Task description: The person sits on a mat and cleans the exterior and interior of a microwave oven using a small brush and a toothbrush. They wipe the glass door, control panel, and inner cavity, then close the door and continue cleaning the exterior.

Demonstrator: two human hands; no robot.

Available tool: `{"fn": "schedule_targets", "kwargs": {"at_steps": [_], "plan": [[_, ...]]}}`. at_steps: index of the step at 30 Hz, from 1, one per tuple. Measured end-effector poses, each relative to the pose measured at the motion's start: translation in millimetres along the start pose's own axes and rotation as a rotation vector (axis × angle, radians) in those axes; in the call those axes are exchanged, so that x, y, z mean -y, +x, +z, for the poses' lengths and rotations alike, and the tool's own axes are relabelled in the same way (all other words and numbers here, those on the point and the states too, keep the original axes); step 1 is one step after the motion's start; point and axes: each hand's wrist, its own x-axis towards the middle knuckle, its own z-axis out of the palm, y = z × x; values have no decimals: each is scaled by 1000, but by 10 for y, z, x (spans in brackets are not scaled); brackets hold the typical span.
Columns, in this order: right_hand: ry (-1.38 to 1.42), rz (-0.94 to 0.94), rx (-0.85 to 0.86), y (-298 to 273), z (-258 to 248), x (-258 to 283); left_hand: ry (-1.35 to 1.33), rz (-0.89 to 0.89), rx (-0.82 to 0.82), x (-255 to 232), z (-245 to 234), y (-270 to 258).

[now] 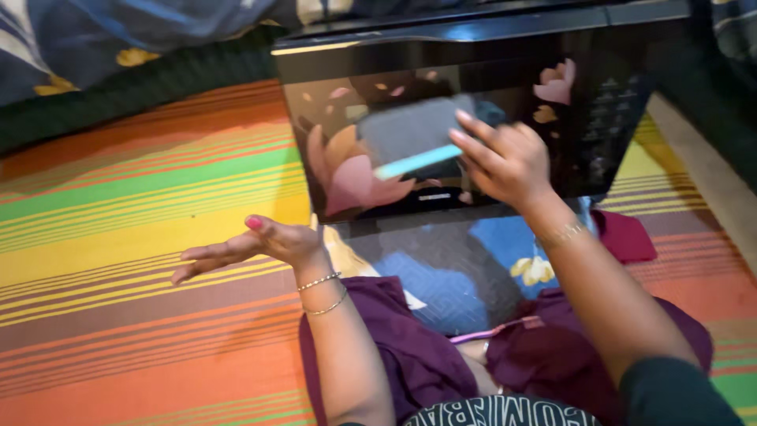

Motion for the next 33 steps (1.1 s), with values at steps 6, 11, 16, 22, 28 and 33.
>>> {"fn": "schedule_targets", "kwargs": {"at_steps": [6, 11, 16, 22, 28, 33], "plan": [[-116, 115, -14, 1017, 559, 401, 668, 109, -49, -14, -195, 282], [-244, 125, 135, 893, 1004, 813, 797, 154, -131, -350, 63, 261], [-221, -23, 335, 120, 1110, 1381, 804, 145, -28, -670, 306, 159], [253, 141, 713, -568, 749, 1889, 744, 193, 63, -749, 383, 50], [687, 366, 635, -372, 716, 1303, 707, 229, 136, -839, 526, -141], [1245, 773, 488, -61, 876, 853, 713, 324, 243, -875, 661, -327]]}}
